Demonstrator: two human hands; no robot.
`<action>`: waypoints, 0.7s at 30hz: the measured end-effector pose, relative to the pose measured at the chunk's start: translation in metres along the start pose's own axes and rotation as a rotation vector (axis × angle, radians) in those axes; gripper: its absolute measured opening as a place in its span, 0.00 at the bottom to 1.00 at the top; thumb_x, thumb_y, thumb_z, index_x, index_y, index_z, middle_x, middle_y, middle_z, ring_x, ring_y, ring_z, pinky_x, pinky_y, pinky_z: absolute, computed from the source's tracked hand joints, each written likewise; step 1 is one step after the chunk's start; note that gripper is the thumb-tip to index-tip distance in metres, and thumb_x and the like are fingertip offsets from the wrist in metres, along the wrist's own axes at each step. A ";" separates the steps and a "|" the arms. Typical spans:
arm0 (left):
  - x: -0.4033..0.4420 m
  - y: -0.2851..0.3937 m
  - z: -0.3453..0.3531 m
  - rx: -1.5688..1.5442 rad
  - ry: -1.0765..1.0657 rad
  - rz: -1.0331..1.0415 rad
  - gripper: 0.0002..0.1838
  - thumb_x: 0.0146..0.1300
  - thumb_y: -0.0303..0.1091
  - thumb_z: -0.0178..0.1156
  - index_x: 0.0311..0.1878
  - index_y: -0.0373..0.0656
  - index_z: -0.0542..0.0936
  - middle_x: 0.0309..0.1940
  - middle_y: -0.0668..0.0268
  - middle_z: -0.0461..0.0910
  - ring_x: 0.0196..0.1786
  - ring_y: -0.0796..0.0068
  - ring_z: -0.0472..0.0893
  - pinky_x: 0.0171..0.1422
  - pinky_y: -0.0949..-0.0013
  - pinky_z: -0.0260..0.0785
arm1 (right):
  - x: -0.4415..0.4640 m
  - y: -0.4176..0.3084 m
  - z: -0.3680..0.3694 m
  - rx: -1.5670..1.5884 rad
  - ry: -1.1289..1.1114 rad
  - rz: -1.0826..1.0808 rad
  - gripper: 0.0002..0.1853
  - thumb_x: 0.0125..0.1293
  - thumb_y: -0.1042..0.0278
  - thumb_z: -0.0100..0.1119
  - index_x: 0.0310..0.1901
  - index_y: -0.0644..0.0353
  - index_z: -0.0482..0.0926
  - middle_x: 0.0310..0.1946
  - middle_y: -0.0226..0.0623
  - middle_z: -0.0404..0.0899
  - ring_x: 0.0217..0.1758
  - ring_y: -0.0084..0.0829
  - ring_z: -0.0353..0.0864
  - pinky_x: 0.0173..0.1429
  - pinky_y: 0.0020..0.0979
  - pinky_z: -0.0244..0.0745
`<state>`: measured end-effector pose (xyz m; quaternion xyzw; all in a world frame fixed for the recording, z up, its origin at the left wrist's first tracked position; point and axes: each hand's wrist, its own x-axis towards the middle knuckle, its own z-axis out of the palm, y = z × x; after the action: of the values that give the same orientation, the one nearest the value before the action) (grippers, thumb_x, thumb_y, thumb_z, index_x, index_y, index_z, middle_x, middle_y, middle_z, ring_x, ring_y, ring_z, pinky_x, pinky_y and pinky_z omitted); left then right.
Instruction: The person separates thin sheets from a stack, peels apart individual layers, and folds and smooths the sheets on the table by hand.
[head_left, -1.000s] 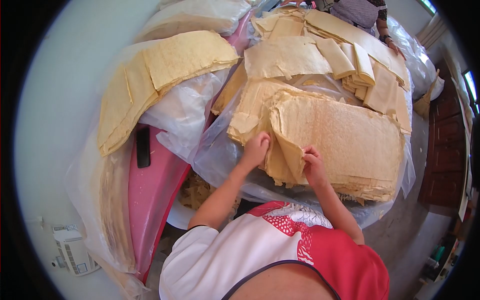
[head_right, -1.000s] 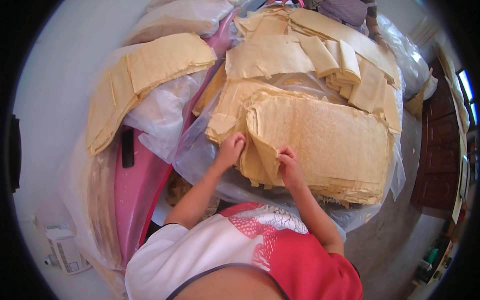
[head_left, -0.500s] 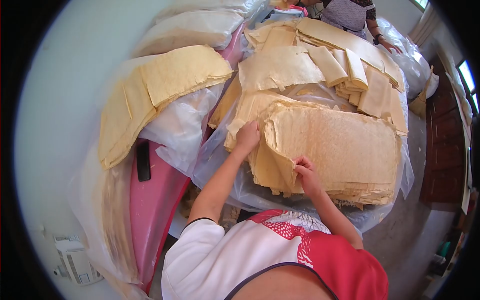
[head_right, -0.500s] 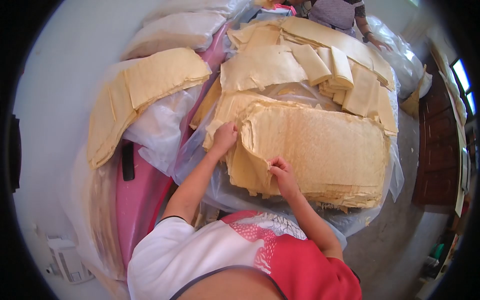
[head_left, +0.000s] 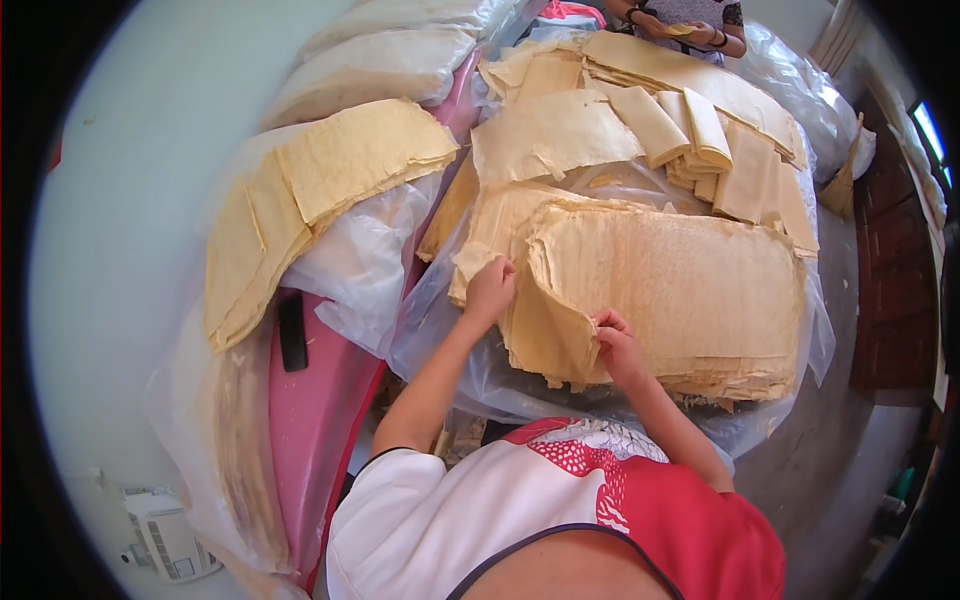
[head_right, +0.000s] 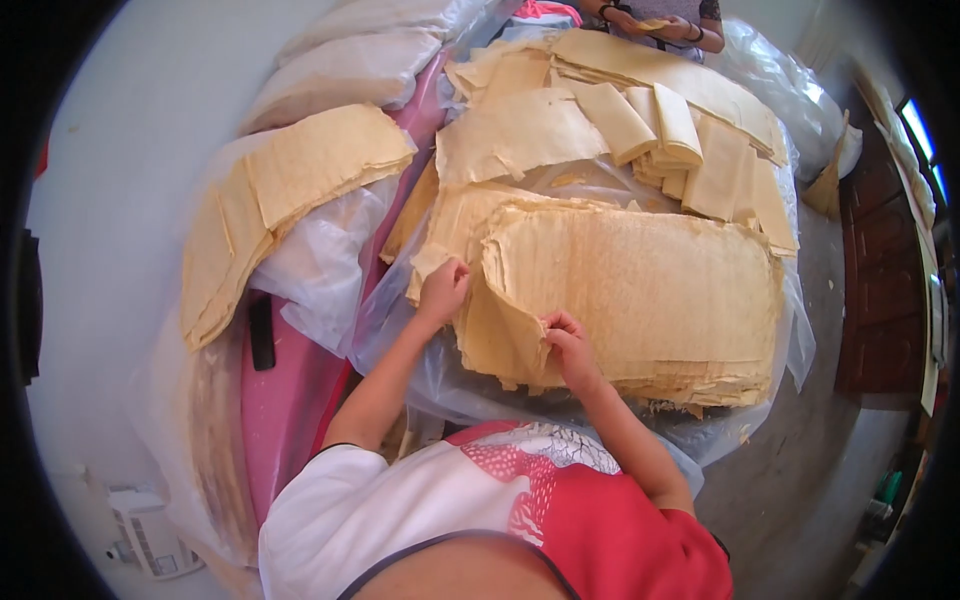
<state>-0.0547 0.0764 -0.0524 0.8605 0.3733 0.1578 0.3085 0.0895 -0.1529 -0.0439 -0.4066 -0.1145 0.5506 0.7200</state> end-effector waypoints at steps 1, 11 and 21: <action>-0.007 0.001 0.000 -0.062 0.017 -0.031 0.10 0.58 0.30 0.57 0.42 0.40 0.77 0.34 0.57 0.80 0.40 0.56 0.81 0.44 0.56 0.73 | 0.001 0.000 -0.001 0.027 -0.009 -0.002 0.07 0.58 0.80 0.51 0.36 0.60 0.77 0.38 0.30 0.79 0.43 0.21 0.75 0.51 0.23 0.69; -0.019 0.026 0.012 -0.067 -0.119 -0.030 0.17 0.53 0.30 0.62 0.49 0.41 0.78 0.36 0.58 0.81 0.41 0.57 0.81 0.46 0.57 0.73 | -0.002 -0.004 0.001 0.038 0.009 -0.016 0.07 0.58 0.80 0.51 0.37 0.61 0.76 0.38 0.31 0.79 0.44 0.23 0.76 0.52 0.24 0.70; -0.013 0.012 0.009 -0.018 -0.149 0.003 0.18 0.49 0.32 0.66 0.43 0.38 0.74 0.32 0.55 0.79 0.39 0.54 0.80 0.44 0.58 0.72 | -0.001 -0.001 -0.002 0.050 -0.014 -0.003 0.07 0.59 0.80 0.52 0.38 0.62 0.76 0.39 0.32 0.80 0.44 0.23 0.77 0.52 0.24 0.71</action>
<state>-0.0526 0.0568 -0.0516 0.8676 0.3467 0.0970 0.3430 0.0910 -0.1545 -0.0443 -0.3847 -0.1063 0.5551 0.7298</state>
